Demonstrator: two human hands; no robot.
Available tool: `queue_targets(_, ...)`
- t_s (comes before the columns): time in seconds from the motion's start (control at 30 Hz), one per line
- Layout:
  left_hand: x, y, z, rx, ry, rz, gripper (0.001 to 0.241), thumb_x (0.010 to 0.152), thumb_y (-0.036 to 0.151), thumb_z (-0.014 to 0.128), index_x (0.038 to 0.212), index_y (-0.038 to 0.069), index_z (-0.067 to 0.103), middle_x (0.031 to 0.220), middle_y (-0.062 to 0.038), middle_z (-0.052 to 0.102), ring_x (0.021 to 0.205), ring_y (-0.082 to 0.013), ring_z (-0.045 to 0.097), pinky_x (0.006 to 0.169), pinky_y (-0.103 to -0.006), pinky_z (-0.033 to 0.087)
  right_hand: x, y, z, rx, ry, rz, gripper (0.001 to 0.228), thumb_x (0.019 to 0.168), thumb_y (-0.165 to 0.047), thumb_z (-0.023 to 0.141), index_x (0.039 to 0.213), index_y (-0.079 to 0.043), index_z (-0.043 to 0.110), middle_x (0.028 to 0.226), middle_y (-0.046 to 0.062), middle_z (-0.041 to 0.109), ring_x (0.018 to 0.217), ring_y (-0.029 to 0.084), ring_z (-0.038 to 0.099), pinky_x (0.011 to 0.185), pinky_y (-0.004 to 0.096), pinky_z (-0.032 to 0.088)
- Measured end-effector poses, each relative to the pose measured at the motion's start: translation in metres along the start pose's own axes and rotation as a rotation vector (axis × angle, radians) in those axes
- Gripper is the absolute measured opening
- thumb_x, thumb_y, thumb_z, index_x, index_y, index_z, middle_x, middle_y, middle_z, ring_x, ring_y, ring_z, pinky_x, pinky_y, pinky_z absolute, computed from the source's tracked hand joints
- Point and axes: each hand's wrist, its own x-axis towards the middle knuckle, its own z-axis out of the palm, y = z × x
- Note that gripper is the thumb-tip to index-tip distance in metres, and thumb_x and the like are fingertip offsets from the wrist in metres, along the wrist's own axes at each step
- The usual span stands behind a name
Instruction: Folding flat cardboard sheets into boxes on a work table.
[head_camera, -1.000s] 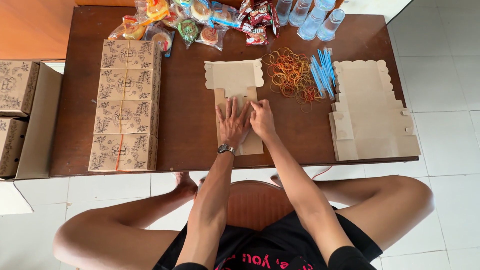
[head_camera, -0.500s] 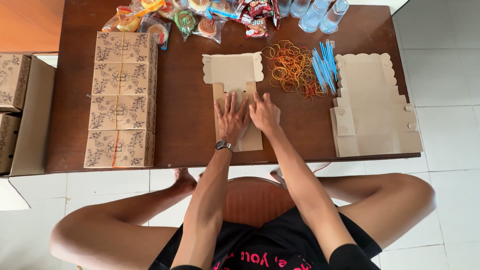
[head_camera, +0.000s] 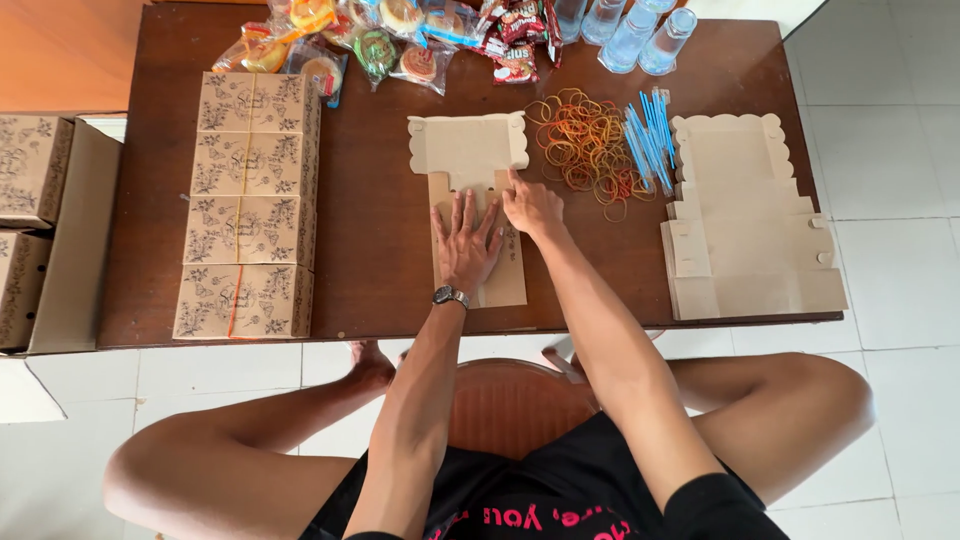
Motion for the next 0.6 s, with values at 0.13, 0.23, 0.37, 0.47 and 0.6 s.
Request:
queue_targets(0.13,0.002,0.000,0.001,0.002,0.022,0.000,0.049,0.103,0.051,0.044,0.151,0.041,0.047,0.166,-0.004,0.035,0.156,-0.0256,0.023,0.124,-0.0636,0.002,-0.024,-0.013,-0.018,0.012,-0.014,-0.014,0.060,0.097,-0.043,0.035,0.155,-0.033,0.043,0.124,0.018,0.069,0.107,0.045,0.070,0.089,0.057,0.056)
queue_targets(0.23,-0.002,-0.001,0.005,-0.006,0.024,0.000,0.050,0.103,0.051,0.044,0.151,0.041,0.047,0.166,-0.005,0.035,0.156,-0.0261,0.024,0.124,-0.0642,0.004,-0.048,-0.019,-0.024,-0.013,-0.007,-0.025,0.058,0.098,-0.041,0.037,0.155,-0.029,0.044,0.125,0.020,0.067,0.107,0.045,0.070,0.091,0.055,0.056)
queue_targets(0.37,0.000,-0.003,0.008,0.002,0.037,0.002,0.051,0.102,0.052,0.045,0.152,0.041,0.046,0.166,-0.005,0.034,0.156,-0.0260,0.023,0.124,-0.0646,0.004,-0.077,-0.025,-0.035,0.020,0.022,-0.013,0.055,0.099,-0.037,0.038,0.152,-0.026,0.050,0.121,0.020,0.065,0.106,0.045,0.070,0.089,0.054,0.057)
queue_targets(0.47,-0.001,-0.002,0.009,-0.005,0.040,0.003,0.051,0.102,0.052,0.045,0.152,0.041,0.046,0.166,-0.005,0.034,0.156,-0.0259,0.023,0.124,-0.0643,0.004,-0.088,-0.014,-0.018,0.017,0.077,-0.041,0.053,0.098,-0.035,0.042,0.149,-0.024,0.054,0.117,0.017,0.062,0.106,0.042,0.068,0.085,0.052,0.059)
queue_targets(0.6,0.000,-0.004,0.014,-0.009,0.048,-0.004,0.050,0.101,0.053,0.044,0.150,0.042,0.048,0.166,-0.005,0.036,0.156,-0.0256,0.024,0.124,-0.0637,0.005,-0.103,-0.006,0.005,-0.044,0.223,-0.108,0.050,0.096,-0.032,0.054,0.144,-0.020,0.059,0.110,0.012,0.057,0.106,0.034,0.064,0.077,0.048,0.062)
